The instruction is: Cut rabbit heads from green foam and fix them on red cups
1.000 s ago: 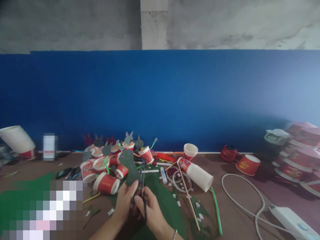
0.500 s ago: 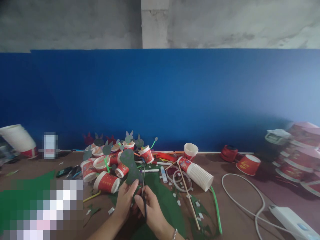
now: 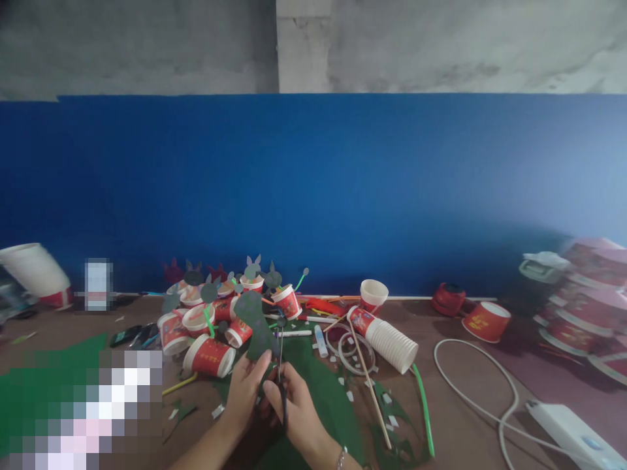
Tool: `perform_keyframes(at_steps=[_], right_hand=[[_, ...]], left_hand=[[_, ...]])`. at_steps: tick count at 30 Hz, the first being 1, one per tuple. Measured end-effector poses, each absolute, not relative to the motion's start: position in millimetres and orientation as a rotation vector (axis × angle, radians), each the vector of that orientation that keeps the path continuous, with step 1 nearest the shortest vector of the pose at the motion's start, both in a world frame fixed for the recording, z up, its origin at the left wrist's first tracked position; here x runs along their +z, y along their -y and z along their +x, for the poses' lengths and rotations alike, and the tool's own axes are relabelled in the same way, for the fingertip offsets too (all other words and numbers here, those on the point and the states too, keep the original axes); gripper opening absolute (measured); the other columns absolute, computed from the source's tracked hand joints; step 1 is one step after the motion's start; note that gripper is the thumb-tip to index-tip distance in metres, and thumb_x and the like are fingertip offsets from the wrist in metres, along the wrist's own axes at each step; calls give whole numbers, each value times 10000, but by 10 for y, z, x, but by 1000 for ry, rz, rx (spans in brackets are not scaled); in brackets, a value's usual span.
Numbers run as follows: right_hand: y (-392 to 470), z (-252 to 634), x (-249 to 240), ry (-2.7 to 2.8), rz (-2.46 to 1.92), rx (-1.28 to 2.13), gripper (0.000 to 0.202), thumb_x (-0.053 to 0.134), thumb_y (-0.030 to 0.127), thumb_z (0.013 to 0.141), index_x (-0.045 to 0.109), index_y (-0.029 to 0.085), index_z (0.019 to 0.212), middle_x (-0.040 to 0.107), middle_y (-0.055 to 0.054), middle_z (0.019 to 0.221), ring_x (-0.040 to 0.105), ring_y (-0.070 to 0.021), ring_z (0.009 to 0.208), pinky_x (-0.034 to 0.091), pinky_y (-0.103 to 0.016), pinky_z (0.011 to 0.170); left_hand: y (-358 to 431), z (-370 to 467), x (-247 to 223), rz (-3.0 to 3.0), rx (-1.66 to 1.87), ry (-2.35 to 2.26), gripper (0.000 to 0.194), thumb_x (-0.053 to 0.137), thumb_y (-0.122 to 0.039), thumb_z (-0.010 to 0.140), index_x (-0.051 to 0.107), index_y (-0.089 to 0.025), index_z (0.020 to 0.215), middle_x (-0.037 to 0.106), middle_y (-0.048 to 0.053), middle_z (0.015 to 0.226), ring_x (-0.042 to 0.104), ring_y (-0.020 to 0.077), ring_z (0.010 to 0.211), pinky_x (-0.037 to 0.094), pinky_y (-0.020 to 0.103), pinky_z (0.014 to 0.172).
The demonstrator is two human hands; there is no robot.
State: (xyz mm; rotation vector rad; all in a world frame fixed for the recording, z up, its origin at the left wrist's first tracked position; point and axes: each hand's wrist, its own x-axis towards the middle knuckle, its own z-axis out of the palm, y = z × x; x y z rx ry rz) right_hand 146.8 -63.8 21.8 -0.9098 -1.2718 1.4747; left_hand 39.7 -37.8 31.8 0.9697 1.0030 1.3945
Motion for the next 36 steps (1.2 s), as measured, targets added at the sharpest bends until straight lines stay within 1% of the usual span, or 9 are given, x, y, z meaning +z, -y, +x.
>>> perform_keyframes(at_steps=[2, 8, 12, 15, 23, 25, 28, 30, 36], right_hand=[[634, 1466, 218, 1275, -913, 1479, 440, 582, 598, 762, 454, 180, 807, 530, 46, 573, 521, -88, 497, 410, -174, 438], [651, 1455, 243, 1279, -906, 1476, 443, 584, 604, 757, 453, 183, 805, 533, 43, 583, 516, -85, 494, 409, -178, 444], [656, 1460, 251, 1295, -917, 1469, 439, 572, 608, 763, 453, 187, 804, 533, 43, 574, 519, -90, 492, 403, -178, 439], [655, 1462, 254, 1293, -921, 1472, 442, 571, 608, 763, 447, 186, 797, 525, 46, 571, 521, -91, 500, 402, -179, 443], [650, 1465, 276, 1280, -936, 1480, 468, 574, 628, 747, 449, 183, 817, 535, 40, 576, 526, -97, 501, 400, -182, 440], [649, 1469, 265, 1282, -931, 1484, 465, 577, 626, 746, 450, 184, 820, 535, 40, 578, 530, -99, 506, 399, -180, 437], [649, 1473, 244, 1285, -931, 1482, 452, 575, 616, 756, 452, 185, 818, 532, 41, 587, 532, -97, 513, 401, -179, 439], [651, 1473, 238, 1291, -931, 1478, 451, 570, 614, 760, 453, 183, 820, 528, 43, 583, 525, -92, 507, 397, -176, 439], [655, 1470, 248, 1289, -934, 1481, 456, 573, 622, 753, 449, 187, 816, 523, 47, 574, 523, -92, 499, 404, -180, 438]], left_hand=[[378, 397, 318, 965, 1393, -1000, 317, 665, -449, 723, 599, -140, 752, 564, -21, 565, 516, 106, 491, 398, 189, 455], [394, 411, 326, 940, 1387, -996, 309, 658, -442, 737, 588, -143, 766, 552, -28, 563, 491, 90, 457, 382, 178, 424], [391, 400, 334, 971, 1415, -974, 281, 645, -416, 761, 607, -142, 810, 601, -3, 642, 542, 112, 548, 435, 192, 498], [384, 391, 331, 991, 1417, -970, 258, 634, -399, 778, 609, -146, 821, 597, -8, 645, 547, 114, 573, 449, 196, 533], [395, 411, 324, 939, 1382, -975, 293, 647, -437, 752, 600, -150, 790, 581, -23, 570, 516, 101, 460, 399, 185, 431], [397, 414, 341, 935, 1393, -975, 292, 653, -437, 746, 613, -152, 797, 603, -16, 585, 531, 108, 479, 411, 190, 453], [398, 413, 371, 939, 1420, -986, 297, 677, -429, 723, 638, -150, 815, 654, 10, 673, 577, 132, 567, 453, 209, 537], [397, 409, 374, 947, 1431, -982, 289, 674, -421, 731, 641, -150, 826, 663, 14, 703, 586, 135, 600, 460, 210, 565], [384, 406, 317, 913, 1368, -967, 305, 666, -452, 732, 607, -159, 791, 586, -34, 561, 532, 108, 472, 415, 195, 457]])
